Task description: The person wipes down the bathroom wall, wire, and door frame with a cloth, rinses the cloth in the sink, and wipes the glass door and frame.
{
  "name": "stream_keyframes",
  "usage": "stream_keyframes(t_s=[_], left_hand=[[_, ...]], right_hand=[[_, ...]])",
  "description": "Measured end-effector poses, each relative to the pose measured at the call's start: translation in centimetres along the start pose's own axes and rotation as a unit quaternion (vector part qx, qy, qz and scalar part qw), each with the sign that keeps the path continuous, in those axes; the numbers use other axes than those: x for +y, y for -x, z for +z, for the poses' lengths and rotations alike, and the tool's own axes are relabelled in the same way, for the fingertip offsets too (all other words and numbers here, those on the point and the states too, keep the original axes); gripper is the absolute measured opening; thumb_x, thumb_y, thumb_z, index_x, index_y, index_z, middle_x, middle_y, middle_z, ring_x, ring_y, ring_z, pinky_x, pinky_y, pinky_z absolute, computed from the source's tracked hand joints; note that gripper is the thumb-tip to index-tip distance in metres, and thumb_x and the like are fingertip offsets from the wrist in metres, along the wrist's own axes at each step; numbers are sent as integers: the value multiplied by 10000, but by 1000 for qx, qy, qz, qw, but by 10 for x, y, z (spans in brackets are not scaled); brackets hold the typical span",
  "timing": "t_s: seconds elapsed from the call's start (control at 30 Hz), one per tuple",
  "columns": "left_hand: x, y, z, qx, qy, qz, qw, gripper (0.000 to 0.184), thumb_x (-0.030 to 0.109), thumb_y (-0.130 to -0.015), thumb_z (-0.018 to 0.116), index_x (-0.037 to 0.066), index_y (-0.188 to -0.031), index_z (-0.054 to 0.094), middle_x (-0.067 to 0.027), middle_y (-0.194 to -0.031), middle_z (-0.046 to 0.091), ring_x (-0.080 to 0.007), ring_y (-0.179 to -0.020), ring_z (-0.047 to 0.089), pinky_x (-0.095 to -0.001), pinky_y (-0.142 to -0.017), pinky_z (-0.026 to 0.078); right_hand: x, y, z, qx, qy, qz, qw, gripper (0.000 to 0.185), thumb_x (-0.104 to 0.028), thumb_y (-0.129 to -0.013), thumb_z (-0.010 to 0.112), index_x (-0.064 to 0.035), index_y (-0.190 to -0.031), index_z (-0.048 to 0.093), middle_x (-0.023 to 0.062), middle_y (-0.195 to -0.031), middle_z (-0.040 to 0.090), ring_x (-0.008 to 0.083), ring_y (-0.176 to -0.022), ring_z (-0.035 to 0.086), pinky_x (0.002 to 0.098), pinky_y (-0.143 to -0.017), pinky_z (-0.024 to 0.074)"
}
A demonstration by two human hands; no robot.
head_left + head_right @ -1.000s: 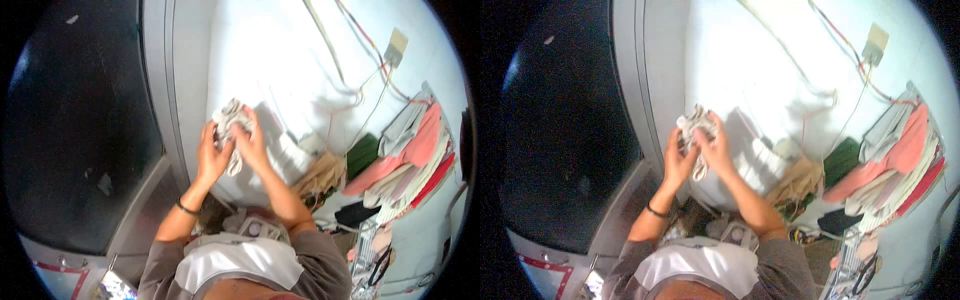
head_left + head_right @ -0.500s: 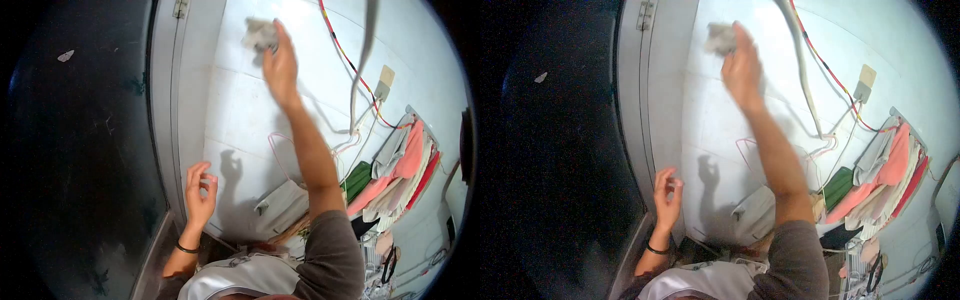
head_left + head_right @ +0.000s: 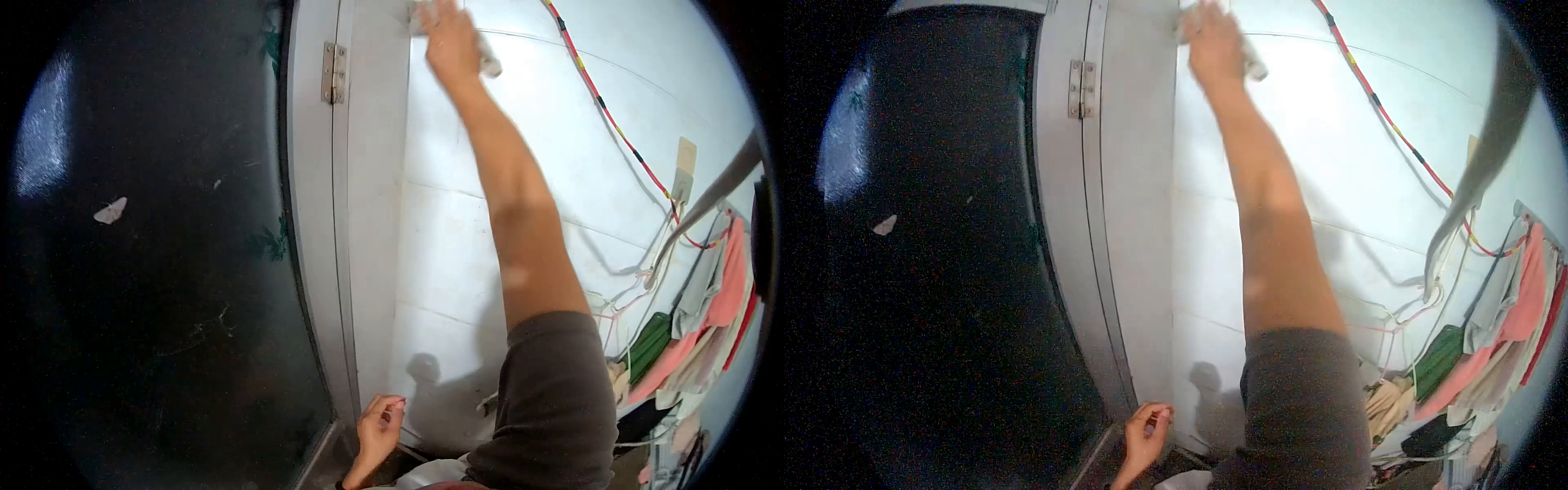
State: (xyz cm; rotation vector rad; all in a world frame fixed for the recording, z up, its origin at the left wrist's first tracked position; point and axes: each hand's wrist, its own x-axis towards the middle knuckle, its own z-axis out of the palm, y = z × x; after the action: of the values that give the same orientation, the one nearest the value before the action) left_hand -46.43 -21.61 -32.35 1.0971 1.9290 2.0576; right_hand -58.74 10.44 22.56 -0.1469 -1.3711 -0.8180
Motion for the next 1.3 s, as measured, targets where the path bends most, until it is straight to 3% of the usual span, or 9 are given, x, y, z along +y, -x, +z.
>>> stream_keyframes(t_s=[0.2,0.3,0.33,0.4,0.67,0.93,1.07,1.1,1.3], left_hand=[[58,-1,-28,68,-70,123,987,250,17,-886,657,32,-1135,646,-103,-1055,664,-177,-824,649,-282,-638,505],[65,-7,-37,98,-82,150,980,369,16,-877,628,5,-1242,572,-131,-1134,641,-235,-996,639,-317,-733,512],[64,-10,-41,114,-95,163,975,392,24,-870,628,-9,-1255,556,-135,-1143,640,-254,-996,638,-329,-736,513],[45,-5,-54,135,-205,247,938,433,75,-855,638,2,-1271,540,-166,-1198,616,-303,-1028,625,-385,-814,504],[9,-32,-66,228,-354,327,846,663,282,-877,720,69,-1447,456,-188,-1503,440,-412,-1347,427,-577,-1074,345],[45,-34,-52,261,-582,239,732,446,227,-994,527,59,-1406,515,-187,-1361,594,-381,-1190,596,-467,-973,457],[16,-31,-74,151,-652,289,685,434,286,-1038,454,44,-1384,556,-170,-1378,590,-372,-1173,615,-440,-997,471],[18,-35,-74,148,-662,296,672,432,284,-1039,452,43,-1382,558,-170,-1381,587,-372,-1177,612,-439,-999,471],[14,-48,-73,166,-723,352,571,424,275,-1045,440,38,-1369,575,-173,-1401,568,-372,-1200,595,-437,-1012,472]], right_hand=[[-30,101,-46,-72,-109,-106,986,438,-78,-898,531,-54,-1333,565,198,-1456,475,362,-1375,421,438,-1109,381],[9,59,-47,-7,-135,-10,991,443,-82,-907,532,-54,-1349,554,205,-1460,468,361,-1342,449,444,-1097,397],[-7,25,-84,-2,-275,218,936,444,-66,-906,534,-79,-1349,563,215,-1439,479,382,-1289,478,457,-1059,428],[35,-6,-54,93,6,45,995,451,-87,-944,535,-195,-1381,553,193,-1382,519,381,-1259,496,437,-987,490],[40,-78,-27,97,96,38,990,365,-72,-854,575,-157,-1194,679,91,-1233,594,313,-1101,563,396,-888,509],[48,-210,49,125,-48,152,979,276,-202,-924,550,-155,-1140,715,154,-1094,665,364,-1020,629,477,-869,507],[65,-246,103,226,19,-32,973,326,-231,-1004,449,-24,-1134,665,216,-1186,637,397,-1086,600,433,-941,493],[58,-243,95,222,-149,101,958,340,-268,-995,476,0,-1092,663,249,-1133,651,430,-1056,603,469,-912,499],[59,-226,65,62,-77,40,994,281,-157,-935,517,37,-1093,645,297,-1084,653,456,-1033,613,496,-912,495]])
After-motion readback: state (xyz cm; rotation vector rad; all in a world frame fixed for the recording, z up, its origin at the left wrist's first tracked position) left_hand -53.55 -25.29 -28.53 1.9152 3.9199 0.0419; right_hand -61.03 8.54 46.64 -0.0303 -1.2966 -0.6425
